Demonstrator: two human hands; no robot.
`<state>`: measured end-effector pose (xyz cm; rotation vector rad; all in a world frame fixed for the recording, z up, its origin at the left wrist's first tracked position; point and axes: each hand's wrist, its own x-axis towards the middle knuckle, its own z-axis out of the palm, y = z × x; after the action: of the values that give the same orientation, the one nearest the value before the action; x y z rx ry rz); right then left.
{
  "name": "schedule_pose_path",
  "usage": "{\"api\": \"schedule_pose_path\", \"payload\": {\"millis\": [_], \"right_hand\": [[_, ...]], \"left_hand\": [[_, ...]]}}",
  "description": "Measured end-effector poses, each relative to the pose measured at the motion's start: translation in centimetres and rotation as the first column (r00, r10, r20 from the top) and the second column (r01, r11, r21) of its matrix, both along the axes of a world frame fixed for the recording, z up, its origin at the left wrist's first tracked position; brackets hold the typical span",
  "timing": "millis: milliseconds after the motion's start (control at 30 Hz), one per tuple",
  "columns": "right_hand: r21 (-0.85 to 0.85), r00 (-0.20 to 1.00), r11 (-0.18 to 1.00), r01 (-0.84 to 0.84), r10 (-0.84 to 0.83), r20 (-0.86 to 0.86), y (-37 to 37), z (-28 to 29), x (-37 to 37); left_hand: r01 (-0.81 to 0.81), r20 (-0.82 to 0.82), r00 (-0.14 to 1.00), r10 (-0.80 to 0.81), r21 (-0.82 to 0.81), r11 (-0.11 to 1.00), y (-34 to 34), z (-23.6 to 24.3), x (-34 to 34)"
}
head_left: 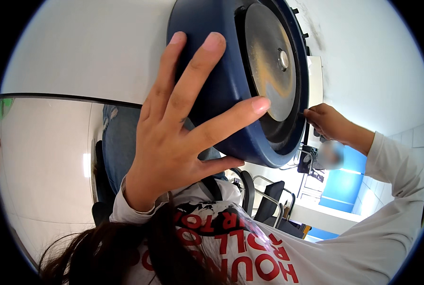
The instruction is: The person holds a large speaker cone and uses a small metal tool to pry and adjust the rubber surround along the edge. They repeatedly rotate the speaker and work around the circumference, occasionally placing the tool on the table and repositioning the speaker.
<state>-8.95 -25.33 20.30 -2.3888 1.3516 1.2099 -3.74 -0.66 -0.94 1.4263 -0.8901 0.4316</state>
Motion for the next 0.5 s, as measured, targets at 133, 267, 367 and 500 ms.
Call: {"api": "schedule_pose_path", "payload": {"millis": [133, 267, 367, 500], "right_hand": [[0.106, 0.765, 0.766, 0.634, -0.642, 0.054, -0.4, -0.1, 1.0], [0.135, 0.931, 0.929, 0.344, -0.319, -0.177, -2.2, 0.5, 2.2], [-0.005, 0.779, 0.804, -0.594, 0.574, -0.252, 0.7, 0.0, 1.2], [-0.063, 0.615, 0.640, -0.766, 0.701, -0.362, 1.5, 0.4, 0.5]], "left_hand": [[-0.007, 0.005, 1.000, 0.007, 0.014, 1.000, 0.1, 0.1, 0.1], [-0.031, 0.002, 1.000, 0.030, 0.037, 0.999, -0.1, 0.4, 0.0], [-0.038, 0.008, 0.999, 0.038, 0.067, 0.997, -0.1, 0.3, -0.2], [-0.050, 0.003, 0.999, 0.050, 0.068, 0.996, -0.1, 0.3, -0.2]]}}
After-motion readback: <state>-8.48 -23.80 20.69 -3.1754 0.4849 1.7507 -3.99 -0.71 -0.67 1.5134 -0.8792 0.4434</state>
